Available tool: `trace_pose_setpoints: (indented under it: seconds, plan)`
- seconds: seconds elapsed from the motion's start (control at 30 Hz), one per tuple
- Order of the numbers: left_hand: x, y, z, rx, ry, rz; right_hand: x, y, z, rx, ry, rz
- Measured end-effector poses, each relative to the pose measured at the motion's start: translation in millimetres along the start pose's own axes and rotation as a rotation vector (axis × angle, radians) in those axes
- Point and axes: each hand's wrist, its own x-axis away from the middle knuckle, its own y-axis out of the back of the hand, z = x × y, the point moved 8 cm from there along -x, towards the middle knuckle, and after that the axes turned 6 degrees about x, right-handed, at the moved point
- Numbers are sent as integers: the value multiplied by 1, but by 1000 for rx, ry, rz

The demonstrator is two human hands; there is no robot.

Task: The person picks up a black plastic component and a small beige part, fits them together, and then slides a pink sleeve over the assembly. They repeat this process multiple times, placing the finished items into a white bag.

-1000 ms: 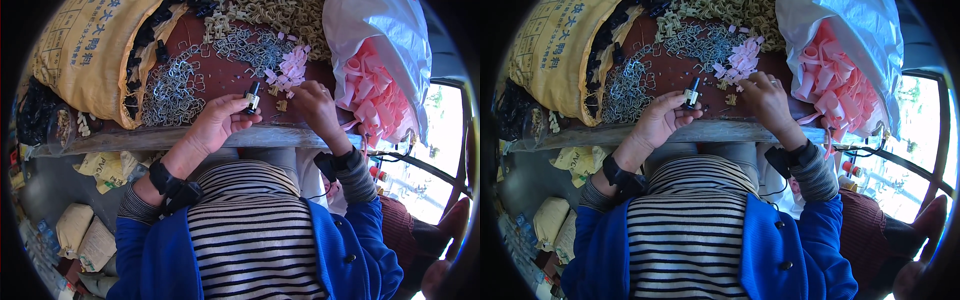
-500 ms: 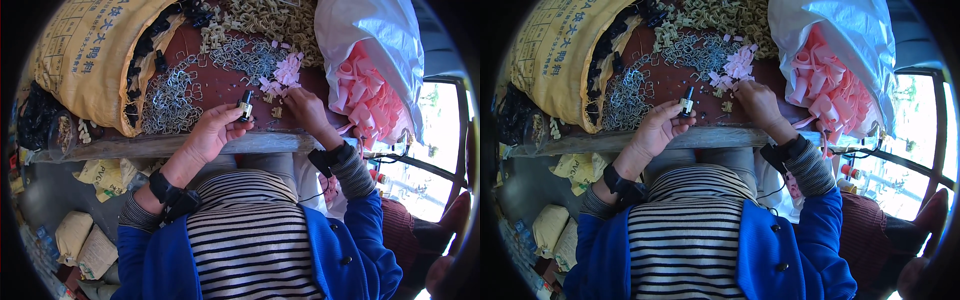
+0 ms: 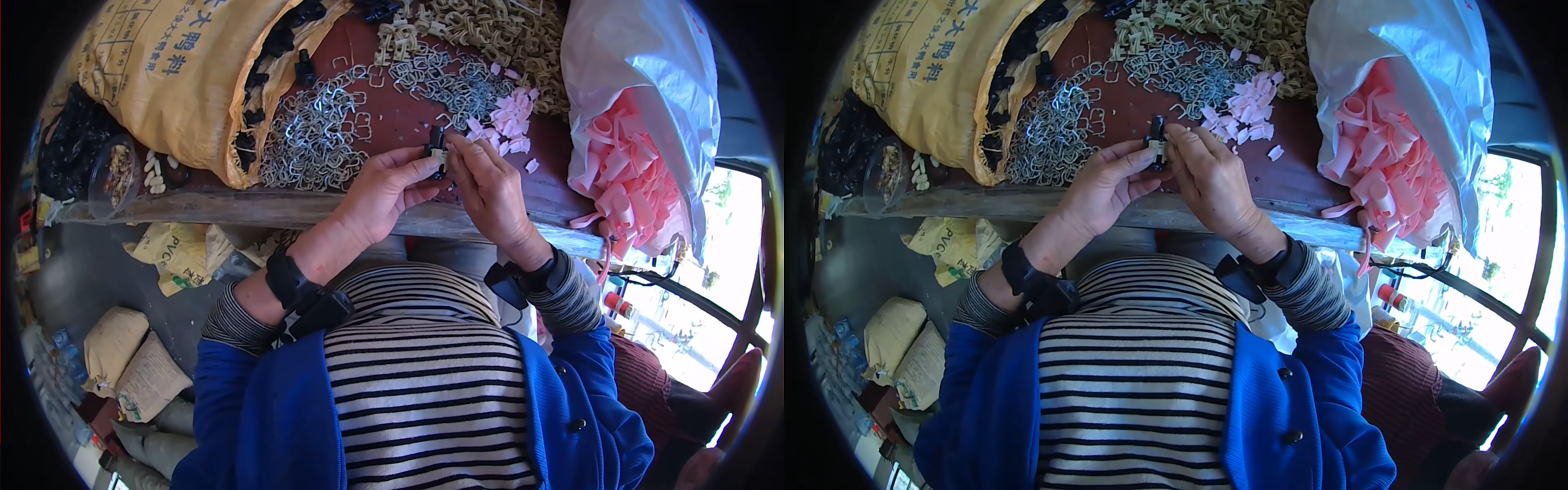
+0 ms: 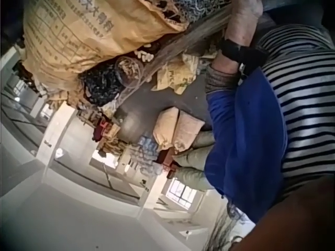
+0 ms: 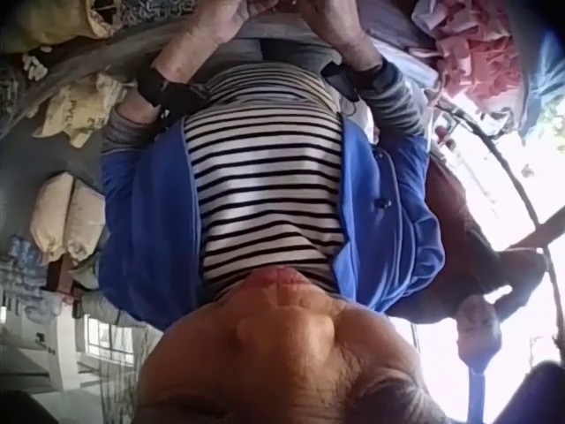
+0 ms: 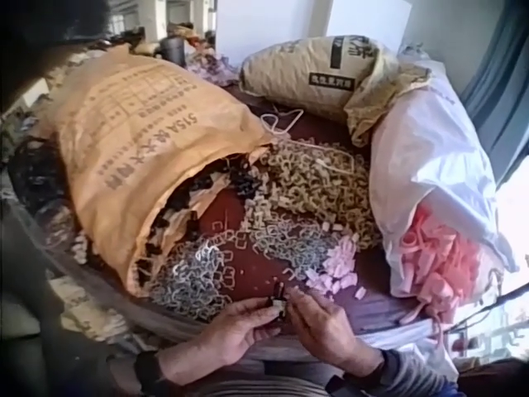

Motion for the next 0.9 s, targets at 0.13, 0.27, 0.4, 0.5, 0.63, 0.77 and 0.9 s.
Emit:
trace_pose_setpoints:
  seconds: [0.13,0.27,0.4,0.5,0.63,0.77,0.9]
  plan:
    - [0,1,-1,6,-9,8,3,-3,6,-19,28,17]
    - [1,1,2,-66,30,38,10,-2,0,-83,40,43]
    - [4,0,4,-105,60,30,12,3,1,-47,86,39]
    - [3,-3,10,-153,96,76,14,6,3,53,162,14]
    - [7,-6,14,-289,145,78,22,12,8,201,311,-52]
    - [9,-10,20,-306,206,86,31,17,13,206,402,-105]
    - [6,-25,31,-323,241,152,36,24,8,190,390,-111]
